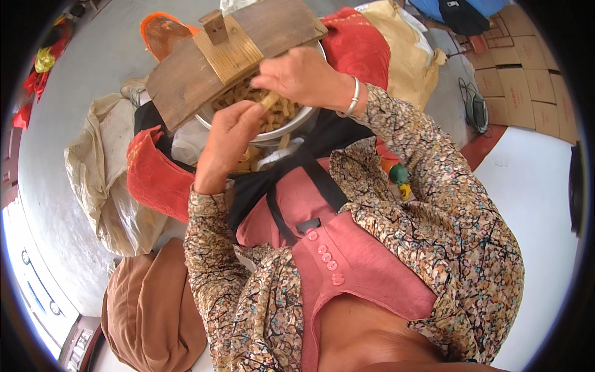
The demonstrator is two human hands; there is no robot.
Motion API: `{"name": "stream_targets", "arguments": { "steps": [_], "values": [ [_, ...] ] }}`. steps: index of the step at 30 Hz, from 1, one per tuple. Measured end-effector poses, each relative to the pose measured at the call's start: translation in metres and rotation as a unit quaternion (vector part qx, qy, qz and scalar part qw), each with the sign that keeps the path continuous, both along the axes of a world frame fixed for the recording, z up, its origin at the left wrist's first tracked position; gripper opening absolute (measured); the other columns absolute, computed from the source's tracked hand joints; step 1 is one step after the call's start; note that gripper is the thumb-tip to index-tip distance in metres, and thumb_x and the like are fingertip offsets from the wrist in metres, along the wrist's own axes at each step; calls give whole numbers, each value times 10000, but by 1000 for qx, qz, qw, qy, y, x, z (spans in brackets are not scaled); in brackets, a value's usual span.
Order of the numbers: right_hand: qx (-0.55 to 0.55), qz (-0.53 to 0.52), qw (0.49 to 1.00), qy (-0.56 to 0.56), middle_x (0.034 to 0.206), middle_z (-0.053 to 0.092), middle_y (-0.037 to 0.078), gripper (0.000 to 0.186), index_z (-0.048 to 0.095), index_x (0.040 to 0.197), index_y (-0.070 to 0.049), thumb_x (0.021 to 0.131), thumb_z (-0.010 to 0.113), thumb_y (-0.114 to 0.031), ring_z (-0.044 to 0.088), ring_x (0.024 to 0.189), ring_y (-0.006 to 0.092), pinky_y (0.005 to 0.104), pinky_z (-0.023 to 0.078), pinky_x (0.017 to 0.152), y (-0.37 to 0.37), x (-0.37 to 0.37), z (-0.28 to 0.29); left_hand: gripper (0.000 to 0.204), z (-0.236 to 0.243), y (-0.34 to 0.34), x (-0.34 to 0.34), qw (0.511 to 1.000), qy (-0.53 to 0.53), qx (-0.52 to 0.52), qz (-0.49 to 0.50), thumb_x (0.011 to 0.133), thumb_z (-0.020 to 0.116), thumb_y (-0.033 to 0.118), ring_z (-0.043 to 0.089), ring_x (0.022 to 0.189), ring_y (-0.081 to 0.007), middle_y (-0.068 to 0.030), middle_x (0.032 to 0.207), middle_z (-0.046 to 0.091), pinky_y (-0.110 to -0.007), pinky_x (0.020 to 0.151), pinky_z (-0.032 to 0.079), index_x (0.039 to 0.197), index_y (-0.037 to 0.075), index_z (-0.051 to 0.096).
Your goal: The person peels long, yellow strips of fruit by hand, separating the outer layer from the inner flesh. The peeled strips are placed into a metal bowl positioned on the lap.
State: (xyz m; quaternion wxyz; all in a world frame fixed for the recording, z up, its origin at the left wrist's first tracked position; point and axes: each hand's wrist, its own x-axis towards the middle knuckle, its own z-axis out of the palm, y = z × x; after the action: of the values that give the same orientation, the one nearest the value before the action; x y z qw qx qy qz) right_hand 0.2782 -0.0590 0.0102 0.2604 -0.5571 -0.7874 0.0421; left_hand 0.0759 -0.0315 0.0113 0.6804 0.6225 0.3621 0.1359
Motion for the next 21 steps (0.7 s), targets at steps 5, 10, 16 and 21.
{"name": "stream_targets", "arguments": {
  "steps": [5,10,16,21],
  "values": [
    [-440,149,789,403,649,610,-19,159,685,871,-49,901,597,-177,521,564,38,219,398,473,-42,-35,28,326,1,24,-6,991,-17,120,63,957,529,251,468,613,-57,26,645,541,-235,549,380,782,-3,634],
    [-272,29,725,632,757,650,-29,204,684,1056,-32,924,590,-156,558,603,21,171,429,509,-17,-33,38,323,4,-1,13,962,-220,-83,136,996,434,268,383,508,-41,23,635,492,-204,435,284,978,4,619],
    [-57,-88,933,343,824,694,23,205,671,1079,-51,913,567,-111,633,750,93,240,512,648,1,-29,-23,204,-6,-16,44,951,-214,-136,178,916,583,116,345,480,-19,50,672,470,-173,420,267,1109,67,536],
    [-34,-135,979,146,817,673,92,174,686,1011,-128,883,590,-196,663,730,231,301,513,598,-3,-26,-15,141,-24,-8,36,948,-207,-175,168,918,589,134,377,498,-29,51,662,470,-188,430,293,1035,60,561]
  ]
}}
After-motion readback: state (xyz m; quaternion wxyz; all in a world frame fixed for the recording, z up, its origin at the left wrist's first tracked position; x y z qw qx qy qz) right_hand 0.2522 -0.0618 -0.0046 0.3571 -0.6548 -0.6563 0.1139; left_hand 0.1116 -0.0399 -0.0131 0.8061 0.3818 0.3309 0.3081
